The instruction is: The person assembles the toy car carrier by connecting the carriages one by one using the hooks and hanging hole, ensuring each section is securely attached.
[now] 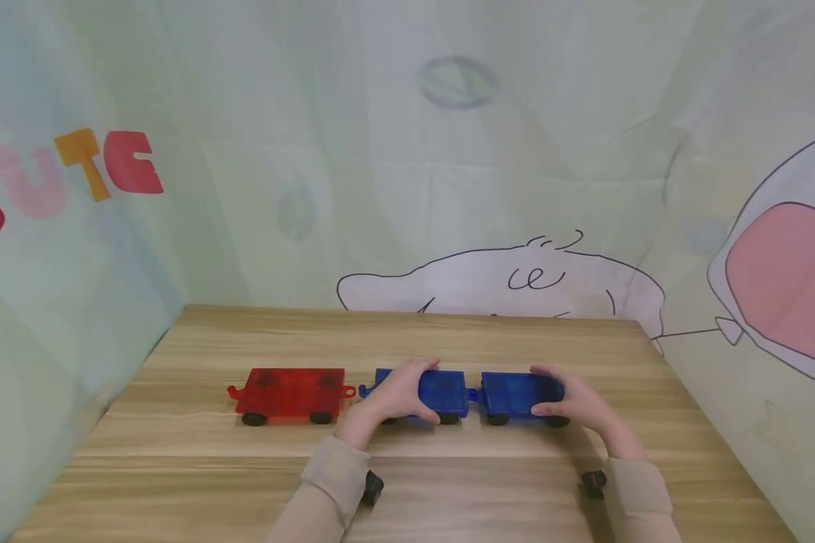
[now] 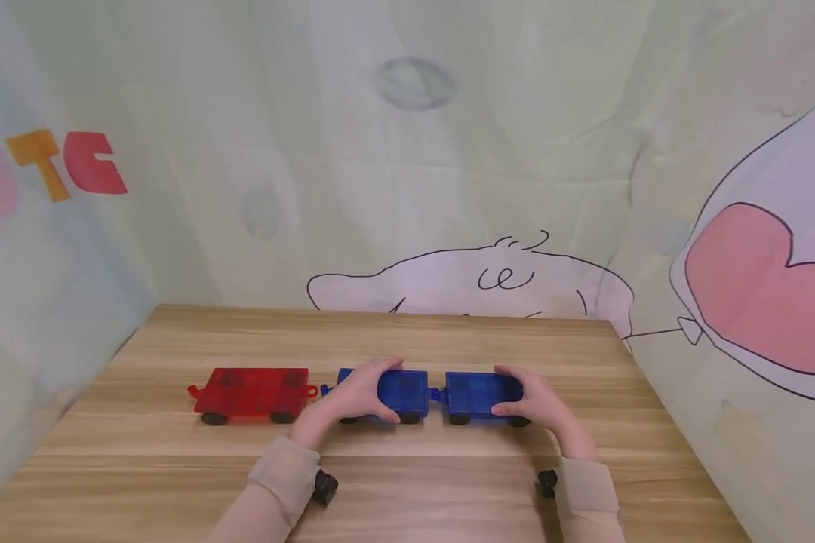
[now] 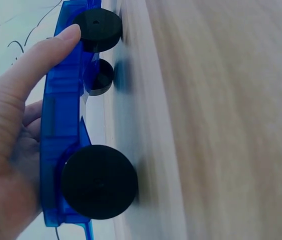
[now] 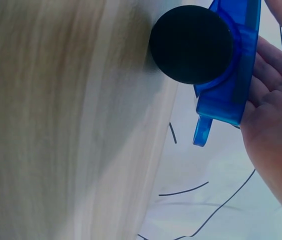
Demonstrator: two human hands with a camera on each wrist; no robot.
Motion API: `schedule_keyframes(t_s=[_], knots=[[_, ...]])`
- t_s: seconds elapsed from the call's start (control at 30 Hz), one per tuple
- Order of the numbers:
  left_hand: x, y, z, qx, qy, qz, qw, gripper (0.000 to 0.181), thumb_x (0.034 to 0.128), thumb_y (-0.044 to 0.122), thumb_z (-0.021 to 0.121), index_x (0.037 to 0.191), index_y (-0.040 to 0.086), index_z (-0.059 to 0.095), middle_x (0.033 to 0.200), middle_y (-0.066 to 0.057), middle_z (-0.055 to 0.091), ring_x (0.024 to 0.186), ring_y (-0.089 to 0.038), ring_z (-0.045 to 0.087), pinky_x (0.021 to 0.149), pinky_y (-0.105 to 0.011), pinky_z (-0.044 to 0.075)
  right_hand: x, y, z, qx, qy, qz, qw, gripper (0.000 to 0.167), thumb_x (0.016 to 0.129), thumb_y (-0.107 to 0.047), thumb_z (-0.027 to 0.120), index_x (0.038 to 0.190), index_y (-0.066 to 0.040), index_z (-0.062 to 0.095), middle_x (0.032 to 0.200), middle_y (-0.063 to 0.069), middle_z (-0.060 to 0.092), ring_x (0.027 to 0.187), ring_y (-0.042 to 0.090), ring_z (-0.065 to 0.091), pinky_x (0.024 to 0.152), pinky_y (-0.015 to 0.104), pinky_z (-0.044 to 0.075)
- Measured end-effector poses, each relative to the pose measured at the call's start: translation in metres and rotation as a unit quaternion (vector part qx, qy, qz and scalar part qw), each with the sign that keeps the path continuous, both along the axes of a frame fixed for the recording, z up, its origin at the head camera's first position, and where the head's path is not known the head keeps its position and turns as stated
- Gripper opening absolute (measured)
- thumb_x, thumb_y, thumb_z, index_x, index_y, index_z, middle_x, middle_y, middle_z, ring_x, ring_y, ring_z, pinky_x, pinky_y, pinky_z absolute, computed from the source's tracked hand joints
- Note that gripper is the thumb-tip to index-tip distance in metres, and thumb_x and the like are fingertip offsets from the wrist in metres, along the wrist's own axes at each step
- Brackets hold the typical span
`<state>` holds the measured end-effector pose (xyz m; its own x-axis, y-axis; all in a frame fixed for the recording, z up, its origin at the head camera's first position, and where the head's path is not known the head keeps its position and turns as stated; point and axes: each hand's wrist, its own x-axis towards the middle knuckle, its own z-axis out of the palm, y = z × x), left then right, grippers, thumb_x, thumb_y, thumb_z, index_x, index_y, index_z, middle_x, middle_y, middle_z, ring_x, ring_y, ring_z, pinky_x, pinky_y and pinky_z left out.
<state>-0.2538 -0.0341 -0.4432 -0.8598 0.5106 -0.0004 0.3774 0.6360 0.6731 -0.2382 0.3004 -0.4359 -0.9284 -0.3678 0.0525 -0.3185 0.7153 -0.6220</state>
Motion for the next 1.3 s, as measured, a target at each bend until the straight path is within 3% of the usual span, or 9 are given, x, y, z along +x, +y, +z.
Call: schedule_keyframes(t_s=[0.27,0.47,0.73,1.03,1.3], knots=[[0.001,-0.002,0.002,-0.012,0.0,0.002,0.9999,0.098,0.0693,0.028,0.089,0.149,0.005,0.037,0.146,-0.013,0.05,0.135,-0.034,0.044,0.112,-0.053,0.037,0.001,-0.003,0.002,0.014,-0.007,-0.001,0.9999,0.074,0.081,-0.028,0.08,0.138,0.007,0.047,0.141,0.028,0.049,0.135,0.051,0.037,0.108,0.067,0.03],[0.004,-0.004,0.007,-0.018,0.005,0.002,0.9998,0.103,0.0675,0.031,0.09,0.151,0.008,0.035,0.152,-0.012,0.043,0.141,-0.037,0.036,0.114,-0.055,0.033,0.002,-0.006,0.005,0.012,-0.008,-0.001,0.9999,0.075,0.082,-0.027,0.078,0.14,0.006,0.044,0.144,0.029,0.046,0.136,0.051,0.036,0.108,0.068,0.03],[0.009,-0.015,0.014,0.02,-0.002,-0.018,0.9996,0.105,0.0708,0.03,0.088,0.153,0.005,0.028,0.154,-0.013,0.039,0.143,-0.035,0.034,0.116,-0.054,0.03,0.005,-0.021,0.013,-0.011,0.03,-0.002,0.9995,0.066,0.085,-0.021,0.076,0.139,0.003,0.048,0.141,0.024,0.051,0.134,0.049,0.04,0.106,0.067,0.033],[0.014,-0.051,0.019,0.057,0.004,0.052,0.997,0.091,0.0795,0.032,0.08,0.153,0.01,0.03,0.153,-0.01,0.042,0.141,-0.033,0.037,0.112,-0.059,0.034,0.001,-0.064,0.022,-0.054,0.063,0.006,0.9966,0.058,0.089,-0.016,0.071,0.139,0.003,0.049,0.141,0.022,0.053,0.133,0.044,0.045,0.107,0.063,0.035],[0.018,-0.091,0.015,0.049,0.014,0.103,0.9934,0.094,0.0793,0.037,0.079,0.154,0.009,0.029,0.155,-0.014,0.038,0.139,-0.037,0.04,0.109,-0.06,0.037,0.0,-0.105,0.016,-0.081,0.047,0.005,0.9956,0.061,0.088,-0.018,0.072,0.14,0.003,0.047,0.14,0.021,0.054,0.131,0.04,0.048,0.108,0.058,0.039]])
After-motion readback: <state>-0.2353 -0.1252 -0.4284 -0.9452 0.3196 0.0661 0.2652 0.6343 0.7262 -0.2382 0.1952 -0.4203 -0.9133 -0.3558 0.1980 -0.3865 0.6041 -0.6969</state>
